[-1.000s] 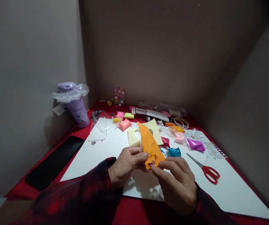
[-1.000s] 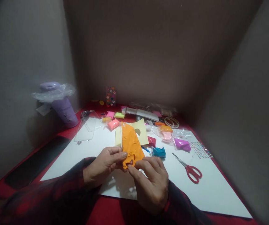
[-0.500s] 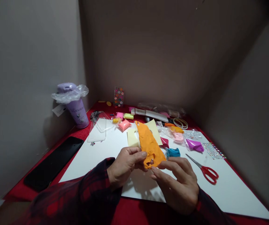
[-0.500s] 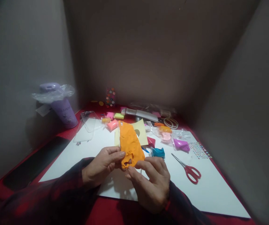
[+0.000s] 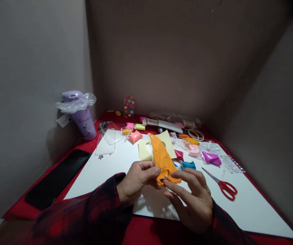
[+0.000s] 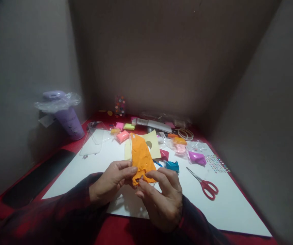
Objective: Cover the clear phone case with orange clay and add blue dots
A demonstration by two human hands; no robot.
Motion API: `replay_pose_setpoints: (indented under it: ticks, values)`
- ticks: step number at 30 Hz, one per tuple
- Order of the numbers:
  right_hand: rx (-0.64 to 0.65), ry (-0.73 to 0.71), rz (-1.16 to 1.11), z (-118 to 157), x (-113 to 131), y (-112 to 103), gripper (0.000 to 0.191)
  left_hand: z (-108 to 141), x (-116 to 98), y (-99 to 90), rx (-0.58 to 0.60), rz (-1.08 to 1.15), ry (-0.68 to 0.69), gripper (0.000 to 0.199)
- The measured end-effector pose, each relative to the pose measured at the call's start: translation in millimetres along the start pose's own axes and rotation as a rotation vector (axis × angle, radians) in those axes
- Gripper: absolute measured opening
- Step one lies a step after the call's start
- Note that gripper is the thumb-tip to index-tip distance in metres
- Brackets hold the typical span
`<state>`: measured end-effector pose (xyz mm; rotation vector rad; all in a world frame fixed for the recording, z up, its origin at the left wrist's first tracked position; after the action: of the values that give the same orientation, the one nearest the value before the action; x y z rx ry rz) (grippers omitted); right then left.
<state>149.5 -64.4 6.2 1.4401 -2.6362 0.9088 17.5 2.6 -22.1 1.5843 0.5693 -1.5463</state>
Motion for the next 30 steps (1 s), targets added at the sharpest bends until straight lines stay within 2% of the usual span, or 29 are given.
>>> replay_pose_setpoints:
  ticks: [6, 12, 18, 25, 30]
  values:
    - [0.000, 0.078, -0.035, 0, -3, 1, 0.021, -1, 2, -1.2, -0.012, -0.016, -0.028, 0.025]
    - [-0.003, 0.096, -0.050, -1, -1, 6, 0.019, -1, 1, -0.6, -0.028, -0.016, -0.017, 0.025]
    - [0.052, 0.144, -0.117, -3, -1, 11, 0.016, 0, 0, 1.2, -0.013, 0.002, -0.008, 0.024]
    - [-0.064, 0.127, -0.119, -3, -4, 0, 0.021, 0, 1, 0.8, -0.013, 0.008, -0.009, 0.024]
    - [-0.037, 0.190, -0.117, -1, -7, 4, 0.016, 1, -2, 1.7, -0.011, 0.015, 0.005, 0.022]
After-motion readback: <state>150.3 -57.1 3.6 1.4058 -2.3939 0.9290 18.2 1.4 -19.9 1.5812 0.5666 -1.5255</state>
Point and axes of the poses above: each hand's wrist, its own z-axis away from the middle knuckle, its own y-axis out of the palm, x = y × z, the point moved 4 cm from there along -z, towards the middle knuckle, and after that the axes turned 10 degrees about -z, right-handed, at the moved point
